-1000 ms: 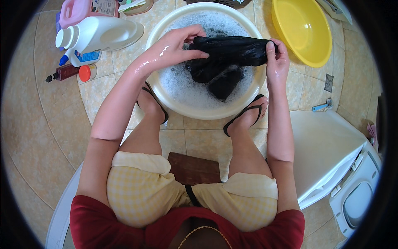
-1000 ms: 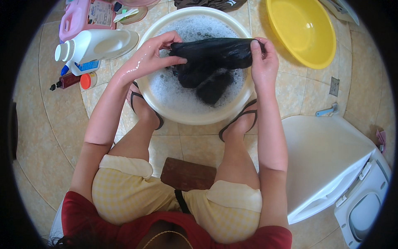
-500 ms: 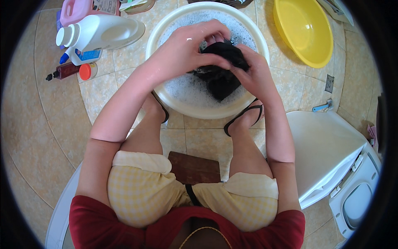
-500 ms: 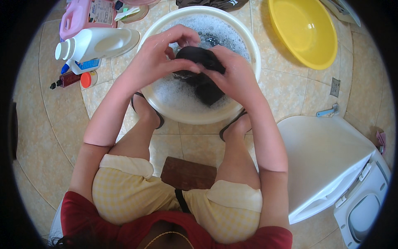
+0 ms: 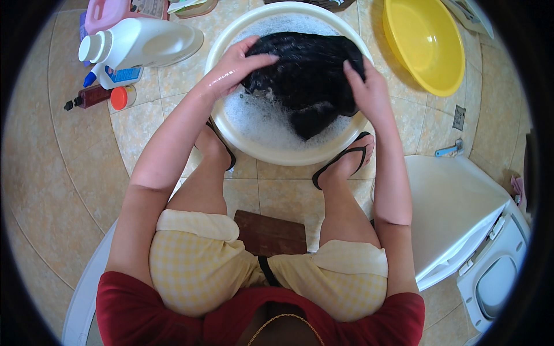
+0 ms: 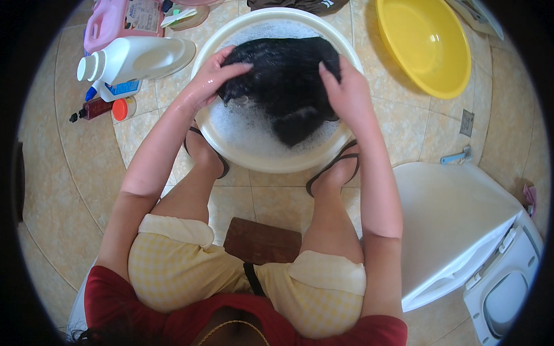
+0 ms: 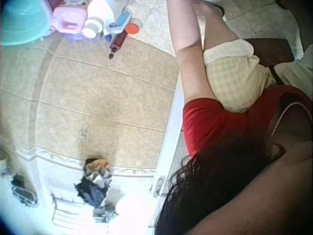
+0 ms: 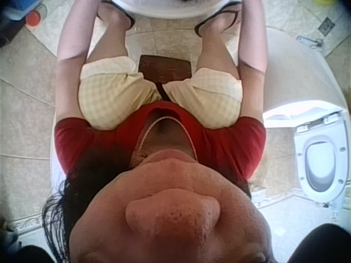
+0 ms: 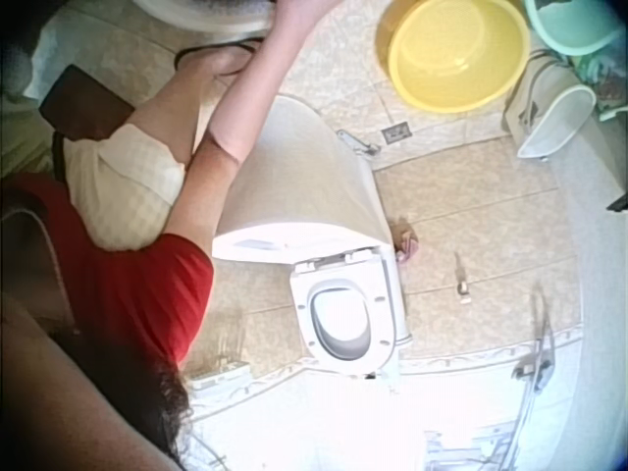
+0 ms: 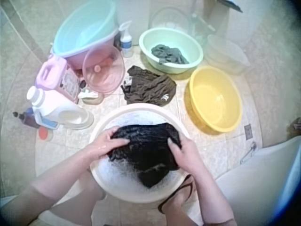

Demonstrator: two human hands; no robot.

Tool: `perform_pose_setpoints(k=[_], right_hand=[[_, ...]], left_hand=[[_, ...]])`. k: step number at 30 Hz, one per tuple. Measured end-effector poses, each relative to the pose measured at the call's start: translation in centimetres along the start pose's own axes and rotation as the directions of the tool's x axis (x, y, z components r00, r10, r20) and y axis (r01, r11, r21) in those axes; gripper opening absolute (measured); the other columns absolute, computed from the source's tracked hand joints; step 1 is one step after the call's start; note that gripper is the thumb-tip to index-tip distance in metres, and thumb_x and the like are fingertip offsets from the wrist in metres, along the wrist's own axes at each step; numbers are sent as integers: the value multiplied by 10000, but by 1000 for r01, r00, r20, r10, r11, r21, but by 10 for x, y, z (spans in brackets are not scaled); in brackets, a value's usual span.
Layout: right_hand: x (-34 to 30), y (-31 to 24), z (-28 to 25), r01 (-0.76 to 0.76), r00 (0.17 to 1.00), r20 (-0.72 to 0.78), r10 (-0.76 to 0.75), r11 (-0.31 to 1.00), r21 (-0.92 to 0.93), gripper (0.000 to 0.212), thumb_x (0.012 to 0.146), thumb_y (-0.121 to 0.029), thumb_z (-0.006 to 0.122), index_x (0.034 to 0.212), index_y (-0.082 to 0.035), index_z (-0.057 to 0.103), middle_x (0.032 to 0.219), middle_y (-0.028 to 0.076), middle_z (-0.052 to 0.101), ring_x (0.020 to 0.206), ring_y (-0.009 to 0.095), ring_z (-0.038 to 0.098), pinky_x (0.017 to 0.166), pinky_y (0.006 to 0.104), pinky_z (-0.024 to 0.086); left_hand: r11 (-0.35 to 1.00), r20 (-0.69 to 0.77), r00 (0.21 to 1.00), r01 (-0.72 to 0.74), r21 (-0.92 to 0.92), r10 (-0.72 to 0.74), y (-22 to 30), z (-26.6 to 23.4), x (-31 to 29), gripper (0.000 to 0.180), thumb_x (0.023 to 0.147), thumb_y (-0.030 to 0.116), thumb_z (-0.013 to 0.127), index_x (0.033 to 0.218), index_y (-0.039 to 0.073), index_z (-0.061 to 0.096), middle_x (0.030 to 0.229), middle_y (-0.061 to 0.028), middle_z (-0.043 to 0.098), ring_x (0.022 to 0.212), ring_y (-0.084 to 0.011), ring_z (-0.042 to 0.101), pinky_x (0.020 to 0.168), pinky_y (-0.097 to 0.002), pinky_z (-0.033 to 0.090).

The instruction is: The person pours liquid detergent into a white basin filled with water. They then submerge a dark garment into the soapy water and scrub it by hand, repeatedly agitating and wringing the fabric to clean it.

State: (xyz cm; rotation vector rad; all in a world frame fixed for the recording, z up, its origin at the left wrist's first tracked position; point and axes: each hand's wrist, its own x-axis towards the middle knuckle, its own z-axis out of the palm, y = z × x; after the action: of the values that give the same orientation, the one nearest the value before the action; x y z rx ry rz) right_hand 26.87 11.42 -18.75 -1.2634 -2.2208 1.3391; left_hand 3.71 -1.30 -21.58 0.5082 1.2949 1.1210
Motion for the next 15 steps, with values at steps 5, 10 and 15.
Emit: perform_pose_setpoints(k=[5, 10, 15], right_hand=[[-1, 22, 40, 267, 963, 43, -267, 912, -312, 487, 846, -183, 579, 1296, -104, 411, 1169, 197, 484, 1004, 384, 550, 863, 421, 468], [7, 26, 78, 189, 974, 193, -122, 907, -377, 355, 886, -298, 534, 1194, -133, 472, 1111, 153, 515, 896, 376, 598, 743, 445, 509], [25, 55, 104, 146, 987, 115, -116, 939, -312, 232, 897, -313, 523, 1009, -112, 553, 1011, 156, 549, 812, 363, 608, 678, 434, 508]], left_hand=[[997, -155, 986, 64, 32, -58, -17, 7, 17, 439, 829, 32, 522, 1248, 47, 390, 1107, -131, 555, 866, -194, 620, 766, -289, 522], [808, 29, 995, -93, 582, 93, -64, 10, 29, 528, 784, -53, 438, 1288, 105, 441, 1137, -115, 549, 1028, -207, 547, 858, -293, 460], [939, -271, 908, 342, 39, -319, -55, 20, 39, 448, 861, 182, 499, 1303, 120, 462, 1083, -94, 594, 1045, -195, 543, 869, -309, 437]])
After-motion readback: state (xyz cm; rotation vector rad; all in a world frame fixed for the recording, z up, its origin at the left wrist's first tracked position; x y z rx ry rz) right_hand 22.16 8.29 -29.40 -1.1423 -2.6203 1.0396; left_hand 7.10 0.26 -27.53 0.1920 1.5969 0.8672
